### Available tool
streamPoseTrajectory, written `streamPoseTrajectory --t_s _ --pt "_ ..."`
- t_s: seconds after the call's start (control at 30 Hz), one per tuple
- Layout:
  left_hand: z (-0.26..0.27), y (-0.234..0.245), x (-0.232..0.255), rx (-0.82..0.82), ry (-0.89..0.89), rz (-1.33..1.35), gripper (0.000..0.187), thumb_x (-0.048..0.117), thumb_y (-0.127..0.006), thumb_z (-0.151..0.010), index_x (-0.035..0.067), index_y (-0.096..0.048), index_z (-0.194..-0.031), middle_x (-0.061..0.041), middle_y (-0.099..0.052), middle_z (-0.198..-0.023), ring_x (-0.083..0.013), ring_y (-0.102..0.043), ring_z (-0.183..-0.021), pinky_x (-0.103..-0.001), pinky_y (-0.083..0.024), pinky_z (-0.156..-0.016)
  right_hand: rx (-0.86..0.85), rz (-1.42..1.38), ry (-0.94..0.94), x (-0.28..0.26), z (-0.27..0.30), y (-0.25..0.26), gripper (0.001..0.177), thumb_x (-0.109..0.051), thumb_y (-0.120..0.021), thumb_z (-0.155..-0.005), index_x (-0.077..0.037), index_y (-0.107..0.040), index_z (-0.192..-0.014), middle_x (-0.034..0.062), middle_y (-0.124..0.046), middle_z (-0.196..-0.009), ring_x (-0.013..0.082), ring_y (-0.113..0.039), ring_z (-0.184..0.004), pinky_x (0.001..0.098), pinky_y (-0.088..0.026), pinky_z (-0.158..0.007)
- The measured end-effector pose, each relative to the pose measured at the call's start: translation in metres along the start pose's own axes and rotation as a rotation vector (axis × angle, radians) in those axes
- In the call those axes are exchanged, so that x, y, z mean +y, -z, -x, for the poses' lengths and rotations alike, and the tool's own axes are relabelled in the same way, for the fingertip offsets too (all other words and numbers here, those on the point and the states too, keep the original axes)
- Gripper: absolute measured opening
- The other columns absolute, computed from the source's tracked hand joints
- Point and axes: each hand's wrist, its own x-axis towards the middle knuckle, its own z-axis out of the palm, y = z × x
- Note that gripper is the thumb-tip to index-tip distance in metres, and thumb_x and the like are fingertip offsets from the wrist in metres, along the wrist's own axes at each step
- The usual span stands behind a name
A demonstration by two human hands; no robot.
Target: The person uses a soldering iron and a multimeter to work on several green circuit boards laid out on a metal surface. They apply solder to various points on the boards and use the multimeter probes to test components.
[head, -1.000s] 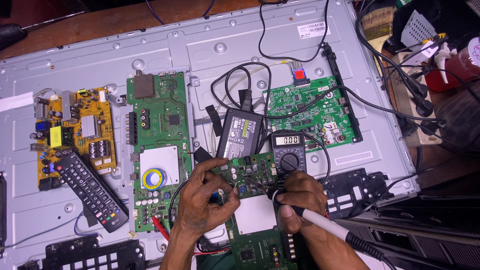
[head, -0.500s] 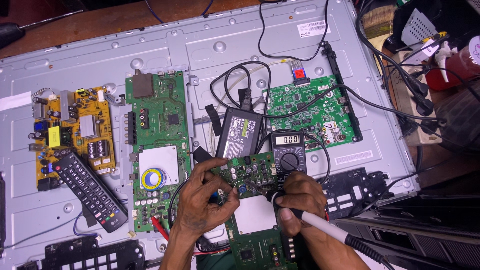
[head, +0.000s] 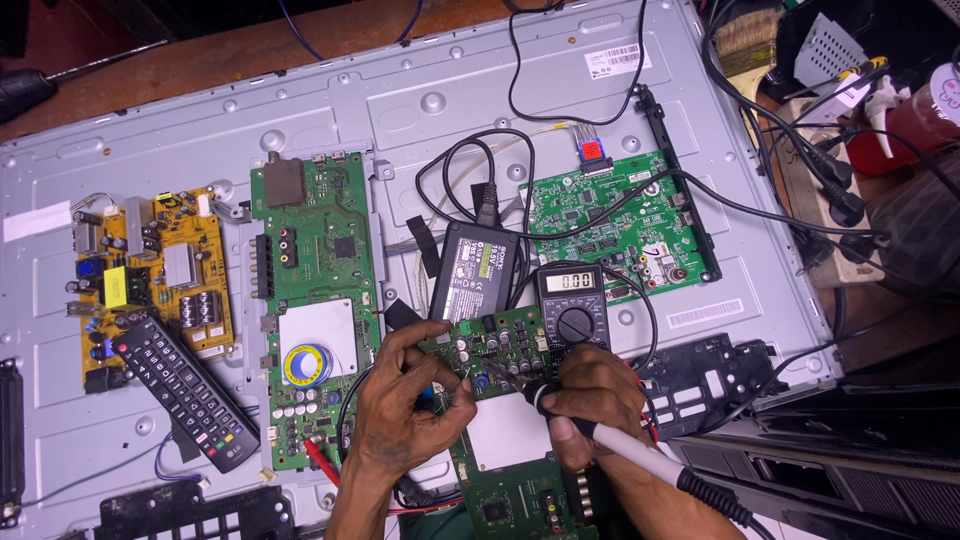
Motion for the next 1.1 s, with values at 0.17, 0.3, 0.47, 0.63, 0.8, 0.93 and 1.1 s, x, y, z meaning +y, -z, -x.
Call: streamPoseTrajectory --t_s 0.17,0.3,0.47,0.63,0.8,0.93,1.1 --pt "0.0 0.0 0.0 -0.001 0.007 -0.004 0.011 0.011 -0.078 -0.075 0.009 -0.067 -0.072 -0.019 -0.065 -0.122 -0.0128 -0.067 -0.07 -0.033 -0.053 -0.063 0.011 -0.01 0.015 0.001 0.0 -0.002 0.013 -0.023 -0.055 -0.097 -0.011 -0.06 -0.096 0.0022 -0.053 -0.076 0.0195 -0.056 -0.061 0.0335 -0.052 -0.061" --pt "-0.005 0.0 0.003 0.011 -0.046 0.027 0.014 0.007 -0.077 -0.074 0.007 -0.063 -0.069 -0.011 -0.071 -0.089 -0.0245 -0.07 -0.108 -0.036 -0.056 -0.071 0.048 -0.002 0.049 0.006 0.004 -0.004 0.014 -0.024 -0.054 -0.096 -0.012 -0.061 -0.095 0.0012 -0.053 -0.075 0.0191 -0.056 -0.059 0.0335 -0.051 -0.059" --pt "-0.003 -0.002 0.002 -0.003 -0.005 -0.015 0.011 0.013 -0.078 -0.075 0.01 -0.068 -0.074 -0.015 -0.071 -0.108 -0.016 -0.071 -0.088 -0.034 -0.056 -0.071 0.158 -0.003 0.141 0.018 0.005 -0.013 0.014 -0.024 -0.054 -0.091 -0.012 -0.063 -0.089 -0.0015 -0.049 -0.066 0.0149 -0.05 -0.05 0.0298 -0.045 -0.049" --pt "-0.004 -0.004 0.003 0.019 -0.026 -0.046 0.011 0.011 -0.078 -0.076 0.008 -0.067 -0.073 -0.01 -0.075 -0.093 -0.0177 -0.07 -0.096 -0.031 -0.054 -0.068 0.161 -0.009 0.132 0.017 0.004 -0.013 0.013 -0.024 -0.055 -0.091 -0.013 -0.062 -0.09 -0.0022 -0.048 -0.066 0.0137 -0.05 -0.05 0.0287 -0.046 -0.049" --pt "-0.001 -0.005 0.001 0.025 0.007 -0.056 0.009 0.016 -0.078 -0.078 0.01 -0.071 -0.076 -0.014 -0.074 -0.108 -0.0137 -0.068 -0.08 -0.031 -0.053 -0.068 0.122 -0.007 0.128 0.015 0.001 -0.011 0.014 -0.023 -0.055 -0.093 -0.011 -0.063 -0.091 -0.0001 -0.05 -0.067 0.0159 -0.052 -0.05 0.0306 -0.048 -0.05" --pt "-0.005 -0.005 0.003 0.037 -0.047 -0.059 0.013 0.013 -0.076 -0.081 0.008 -0.067 -0.073 -0.003 -0.072 -0.081 -0.0228 -0.069 -0.103 -0.034 -0.056 -0.077 0.165 0.007 0.127 0.016 0.0 -0.014 0.016 -0.024 -0.055 -0.093 -0.011 -0.063 -0.089 -0.0003 -0.049 -0.065 0.0154 -0.051 -0.049 0.0302 -0.045 -0.048" --pt "-0.004 -0.005 0.001 0.026 -0.05 -0.045 0.012 0.012 -0.078 -0.079 0.007 -0.068 -0.076 -0.007 -0.073 -0.085 -0.0261 -0.069 -0.107 -0.036 -0.057 -0.074 0.122 0.033 0.12 0.016 0.003 -0.012 0.015 -0.023 -0.054 -0.093 -0.011 -0.062 -0.088 0.0002 -0.052 -0.066 0.0165 -0.054 -0.051 0.0311 -0.048 -0.05"
